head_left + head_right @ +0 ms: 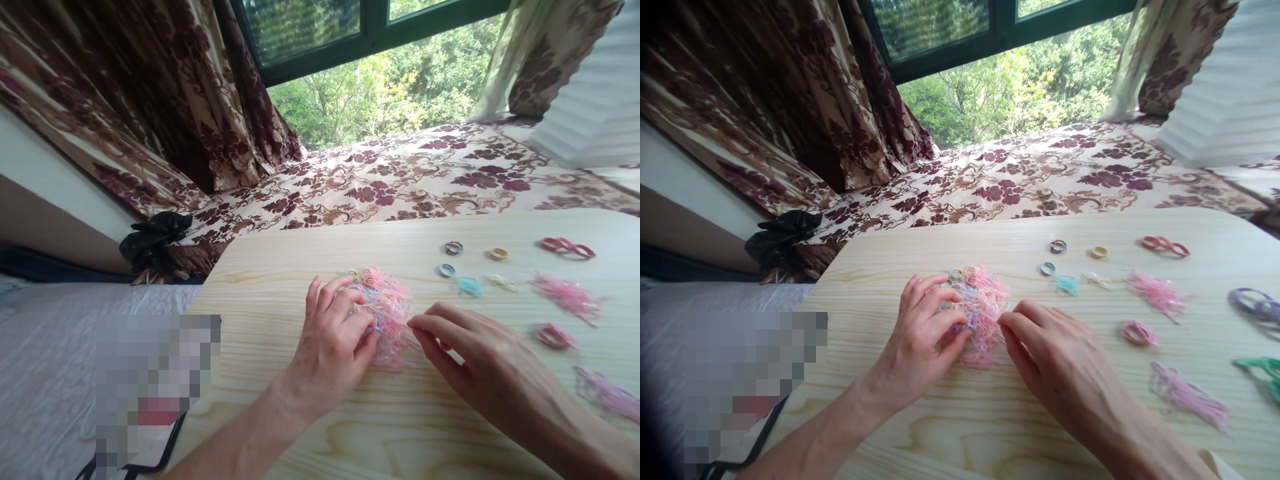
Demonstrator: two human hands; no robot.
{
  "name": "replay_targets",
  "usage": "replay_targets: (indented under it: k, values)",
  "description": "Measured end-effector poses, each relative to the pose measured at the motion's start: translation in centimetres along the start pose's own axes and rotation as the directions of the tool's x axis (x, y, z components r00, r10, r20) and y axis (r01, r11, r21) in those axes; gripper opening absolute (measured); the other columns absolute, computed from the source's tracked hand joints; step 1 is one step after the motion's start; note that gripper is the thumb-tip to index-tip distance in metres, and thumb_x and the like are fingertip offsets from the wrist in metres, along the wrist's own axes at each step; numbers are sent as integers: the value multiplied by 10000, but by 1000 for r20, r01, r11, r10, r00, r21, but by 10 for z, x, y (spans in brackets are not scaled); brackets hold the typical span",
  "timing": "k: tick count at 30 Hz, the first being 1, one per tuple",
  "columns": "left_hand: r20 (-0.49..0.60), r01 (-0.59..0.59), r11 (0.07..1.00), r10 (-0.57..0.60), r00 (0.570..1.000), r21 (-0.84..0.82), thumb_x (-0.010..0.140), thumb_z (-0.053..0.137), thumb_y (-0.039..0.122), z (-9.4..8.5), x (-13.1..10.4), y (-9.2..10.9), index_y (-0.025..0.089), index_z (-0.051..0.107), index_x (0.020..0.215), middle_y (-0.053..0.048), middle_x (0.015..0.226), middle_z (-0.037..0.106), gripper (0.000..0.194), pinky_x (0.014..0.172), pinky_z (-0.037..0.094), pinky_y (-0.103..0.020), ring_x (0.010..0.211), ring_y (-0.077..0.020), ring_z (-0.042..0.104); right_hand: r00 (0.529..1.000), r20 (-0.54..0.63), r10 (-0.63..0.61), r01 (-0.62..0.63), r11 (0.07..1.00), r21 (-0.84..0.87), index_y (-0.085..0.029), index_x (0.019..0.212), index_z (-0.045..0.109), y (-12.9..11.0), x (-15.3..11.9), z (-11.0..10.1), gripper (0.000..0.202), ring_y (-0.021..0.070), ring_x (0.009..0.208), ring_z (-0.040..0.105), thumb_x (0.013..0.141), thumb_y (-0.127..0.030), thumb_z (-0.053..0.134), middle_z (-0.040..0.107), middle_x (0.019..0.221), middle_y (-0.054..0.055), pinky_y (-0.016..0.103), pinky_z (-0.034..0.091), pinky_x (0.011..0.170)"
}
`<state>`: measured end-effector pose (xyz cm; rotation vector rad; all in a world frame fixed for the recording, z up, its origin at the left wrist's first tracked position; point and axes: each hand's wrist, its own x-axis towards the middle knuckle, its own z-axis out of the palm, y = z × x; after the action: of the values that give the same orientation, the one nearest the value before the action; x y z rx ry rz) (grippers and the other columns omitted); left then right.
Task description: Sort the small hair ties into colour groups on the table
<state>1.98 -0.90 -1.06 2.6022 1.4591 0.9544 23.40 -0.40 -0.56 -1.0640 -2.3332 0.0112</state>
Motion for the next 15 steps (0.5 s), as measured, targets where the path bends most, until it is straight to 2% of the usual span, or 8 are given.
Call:
replay_targets:
  k: [8,15]
  values:
    - [-78,-17,999,14,997,-46,840,649,133,-2,2,2,208,674,827,-45,1071,662,80,1155,271,-558,1248,-267,504,1000,-11,4,-4,1000,8,-189,867,657,0,-1,-1,238,133,601,592,967,-184,440,618,719,21,249,445,540]
    - [-120,19,969,-49,992,-246,830,660,123,-6,5,7,194,684,809,-68,980,654,78,1069,427,-496,1189,-267,535,1000,-3,13,-13,994,112,-189,926,651,-3,0,-2,184,124,660,627,960,-179,471,653,803,32,237,479,576]
